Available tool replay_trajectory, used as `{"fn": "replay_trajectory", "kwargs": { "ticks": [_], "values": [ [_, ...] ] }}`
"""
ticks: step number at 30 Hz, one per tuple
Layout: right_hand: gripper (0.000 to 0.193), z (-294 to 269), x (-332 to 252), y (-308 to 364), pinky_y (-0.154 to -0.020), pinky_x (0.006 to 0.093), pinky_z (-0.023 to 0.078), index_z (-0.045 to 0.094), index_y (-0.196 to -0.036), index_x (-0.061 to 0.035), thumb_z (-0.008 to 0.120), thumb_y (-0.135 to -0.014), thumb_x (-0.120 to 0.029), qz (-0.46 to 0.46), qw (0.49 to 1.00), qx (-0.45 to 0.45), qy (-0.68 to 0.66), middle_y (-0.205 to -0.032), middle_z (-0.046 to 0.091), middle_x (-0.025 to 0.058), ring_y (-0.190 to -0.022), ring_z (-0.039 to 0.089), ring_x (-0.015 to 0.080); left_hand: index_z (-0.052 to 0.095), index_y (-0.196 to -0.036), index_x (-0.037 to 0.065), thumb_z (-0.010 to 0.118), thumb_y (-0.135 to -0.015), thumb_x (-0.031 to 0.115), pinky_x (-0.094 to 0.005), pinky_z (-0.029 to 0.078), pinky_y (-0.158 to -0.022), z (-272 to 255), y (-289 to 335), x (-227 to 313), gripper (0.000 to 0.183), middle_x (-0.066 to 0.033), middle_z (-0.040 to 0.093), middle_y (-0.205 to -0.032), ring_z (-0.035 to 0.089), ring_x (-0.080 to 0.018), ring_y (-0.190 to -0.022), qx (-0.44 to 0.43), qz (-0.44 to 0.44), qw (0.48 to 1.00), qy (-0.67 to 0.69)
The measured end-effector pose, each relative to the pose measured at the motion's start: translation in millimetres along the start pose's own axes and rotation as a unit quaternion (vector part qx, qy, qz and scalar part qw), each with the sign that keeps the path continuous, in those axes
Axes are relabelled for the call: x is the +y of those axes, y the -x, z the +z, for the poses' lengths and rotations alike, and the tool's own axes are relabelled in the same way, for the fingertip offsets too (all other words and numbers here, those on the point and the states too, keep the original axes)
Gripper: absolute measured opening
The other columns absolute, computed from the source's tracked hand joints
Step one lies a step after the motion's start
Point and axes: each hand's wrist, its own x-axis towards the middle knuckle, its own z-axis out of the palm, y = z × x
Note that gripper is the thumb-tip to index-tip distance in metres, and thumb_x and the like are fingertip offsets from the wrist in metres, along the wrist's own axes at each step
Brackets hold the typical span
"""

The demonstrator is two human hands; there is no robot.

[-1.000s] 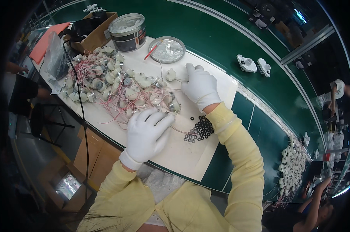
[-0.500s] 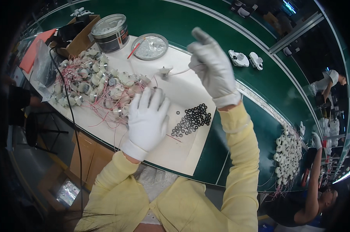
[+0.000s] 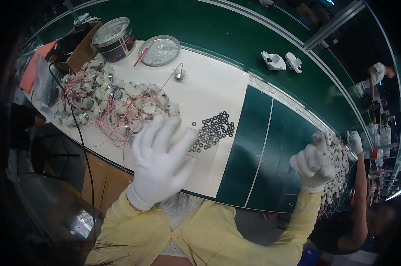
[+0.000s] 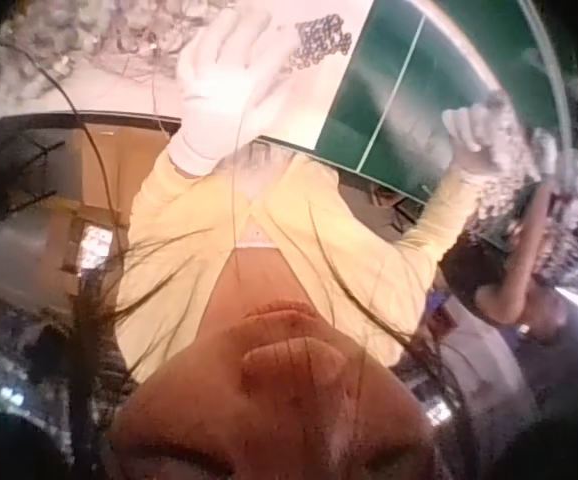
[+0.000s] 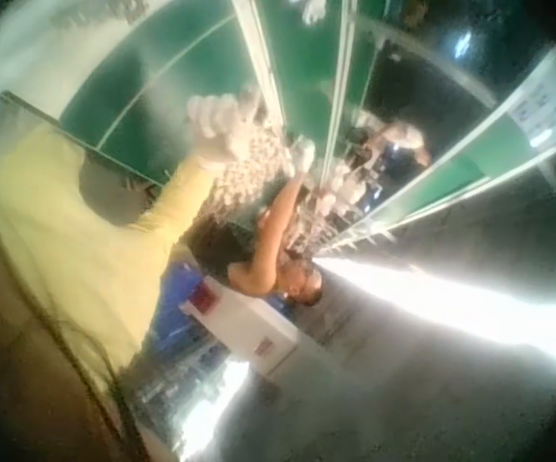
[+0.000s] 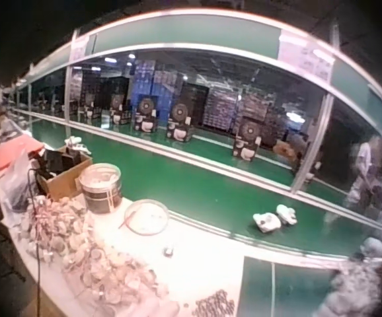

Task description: The person assembles small white cylindrical electronic components by hand. They pick up a component, attach a small black washer to its protruding shaft, and place the finished unit onto a green workbench. The process is repeated continuously throughout the clip.

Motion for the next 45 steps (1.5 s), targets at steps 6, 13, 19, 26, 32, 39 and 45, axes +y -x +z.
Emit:
{"fn": "replay_trajectory", "kwargs": {
  "ticks": [6, 13, 19, 26, 32, 39, 45],
  "values": [
    [0.094, 16.1, 75.9, 72.3, -0.059, 0.0315, 0.036, 0.032, -0.165, -0.0082, 0.075, -0.081, -0.008, -0.023, 0.983, 0.173, -0.061, -0.105, 0.072, 0.0102, -0.056, 0.045, 0.0112, 0.059, -0.137, 0.007, 0.067, -0.095, 0.035, -0.0507, 0.042, -0.108, 82.2, -41.6, -12.3, 0.051, -0.0201, 0.06, -0.135, 0.052, -0.0438, -0.129, -0.004, 0.003, 0.989, 0.146],
    [0.087, 32.4, 149.0, 116.6, -0.065, 0.0336, 0.037, 0.04, -0.161, -0.0077, 0.074, -0.081, -0.009, -0.117, 0.958, 0.23, -0.124, -0.108, 0.072, 0.0122, -0.068, 0.051, 0.0165, 0.061, -0.134, 0.004, 0.057, -0.103, 0.038, -0.0492, 0.04, -0.113, 117.3, -73.9, -42.5, 0.046, -0.0191, 0.062, -0.134, 0.053, -0.0398, -0.13, -0.17, 0.07, 0.967, 0.178],
    [0.091, 29.8, 155.4, 115.6, -0.067, 0.033, 0.036, 0.028, -0.166, -0.0058, 0.071, -0.086, -0.014, -0.15, 0.954, 0.216, -0.142, -0.107, 0.067, 0.0147, -0.069, 0.048, 0.015, 0.066, -0.129, 0.012, 0.065, -0.097, 0.041, -0.0511, 0.04, -0.114, 121.6, -70.5, -25.3, 0.043, -0.0152, 0.061, -0.138, 0.053, -0.0391, -0.131, -0.174, 0.241, 0.953, 0.065],
    [0.103, 40.5, 148.9, 114.7, -0.065, 0.0329, 0.043, 0.028, -0.166, -0.0073, 0.073, -0.074, 0.007, -0.113, 0.947, 0.266, -0.14, -0.109, 0.071, 0.0145, -0.069, 0.059, 0.0172, 0.066, -0.132, 0.013, 0.07, -0.092, 0.039, -0.0531, 0.04, -0.116, 101.4, -43.1, -12.3, 0.049, -0.0156, 0.06, -0.143, 0.053, -0.0422, -0.135, -0.232, 0.234, 0.939, 0.1],
    [0.1, 31.4, 154.3, 114.0, -0.061, 0.0323, 0.043, 0.025, -0.167, -0.0055, 0.075, -0.081, -0.007, -0.11, 0.952, 0.26, -0.122, -0.11, 0.073, 0.0155, -0.066, 0.056, 0.0166, 0.064, -0.133, 0.007, 0.07, -0.093, 0.037, -0.052, 0.041, -0.113, 85.6, -40.7, -7.1, 0.051, -0.0198, 0.06, -0.139, 0.054, -0.0432, -0.132, -0.287, 0.192, 0.923, 0.17],
    [0.097, 20.4, 146.0, 115.1, -0.058, 0.0327, 0.041, 0.02, -0.165, 0.0036, 0.072, -0.089, -0.027, -0.109, 0.961, 0.163, -0.195, -0.114, 0.076, 0.0071, -0.063, 0.056, 0.0177, 0.061, -0.139, 0.006, 0.069, -0.095, 0.036, -0.0507, 0.04, -0.113, 53.1, -20.0, -26.5, 0.054, -0.0194, 0.06, -0.14, 0.054, -0.0428, -0.132, -0.167, 0.116, 0.972, 0.117],
    [0.096, 21.6, 144.9, 112.3, -0.059, 0.0339, 0.04, 0.02, -0.166, 0.0005, 0.071, -0.088, -0.024, -0.086, 0.954, 0.187, -0.216, -0.106, 0.075, 0.0128, -0.063, 0.058, 0.0193, 0.05, -0.147, 0.0, 0.068, -0.095, 0.04, -0.0502, 0.04, -0.113, 37.2, 15.8, -29.1, 0.068, -0.0255, 0.058, -0.142, 0.054, -0.0434, -0.133, -0.167, 0.117, 0.979, 0.026]
  ]
}}
